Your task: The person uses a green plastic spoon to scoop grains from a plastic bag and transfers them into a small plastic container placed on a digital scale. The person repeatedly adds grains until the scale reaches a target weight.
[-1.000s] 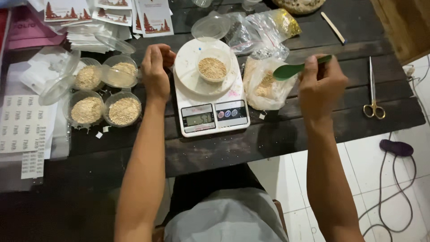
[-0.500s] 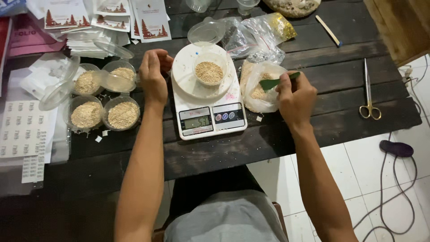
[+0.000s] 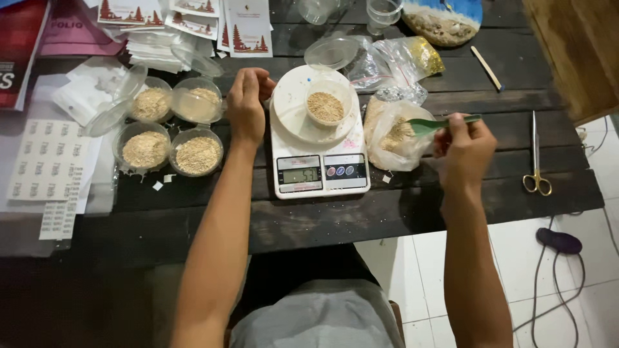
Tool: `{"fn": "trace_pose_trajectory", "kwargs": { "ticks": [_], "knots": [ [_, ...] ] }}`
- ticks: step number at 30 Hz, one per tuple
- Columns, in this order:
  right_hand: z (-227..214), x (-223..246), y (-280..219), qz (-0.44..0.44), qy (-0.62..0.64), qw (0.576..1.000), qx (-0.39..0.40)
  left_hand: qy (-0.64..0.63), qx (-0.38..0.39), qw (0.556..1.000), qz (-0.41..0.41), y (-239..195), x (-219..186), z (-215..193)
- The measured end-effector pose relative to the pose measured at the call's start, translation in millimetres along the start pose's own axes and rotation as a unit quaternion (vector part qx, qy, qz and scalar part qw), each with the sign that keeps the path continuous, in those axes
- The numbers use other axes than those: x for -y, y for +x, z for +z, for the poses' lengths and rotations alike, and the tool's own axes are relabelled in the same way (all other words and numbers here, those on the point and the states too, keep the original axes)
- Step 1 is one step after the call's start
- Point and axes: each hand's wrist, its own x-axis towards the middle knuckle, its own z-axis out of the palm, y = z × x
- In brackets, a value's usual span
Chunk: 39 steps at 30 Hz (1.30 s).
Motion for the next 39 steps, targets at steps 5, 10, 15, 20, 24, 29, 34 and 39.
{"fn": "trace_pose_trajectory", "kwargs": {
  "ticks": [5,10,15,20,24,29,34,39],
  "knots": [
    [2,24,6,0.065,-0.001,0.998,-0.011,-0.008,0.007,1.0,-0.006,-2,-12,0],
    [17,47,11,0.102,0.04,0.994,-0.017,-0.026,0.011,1.0,-0.006,0,-14,1],
    [49,80,5,0.033,-0.003,0.998,0.048,-0.009,0.016,1.0,-0.02,-3,-22,0],
    [85,81,-4,-0.141,-0.035,0.982,0.124,0.004,0.014,1.0,-0.016,-3,-25,0],
    [104,96,-21,-0.319,-0.139,0.929,0.123,-0.006,0.016,1.0,-0.018,-3,-25,0],
    [91,83,-16,-0.313,-0.101,0.941,0.086,-0.006,0.014,1.0,-0.012,-3,-13,-1],
    [52,54,-7,-0.265,-0.08,0.96,0.049,0.015,0.02,1.0,0.017,3,3,1],
    [7,14,-8,-0.206,-0.085,0.974,-0.039,-0.009,0.012,1.0,0.007,0,-3,3]
  ]
}}
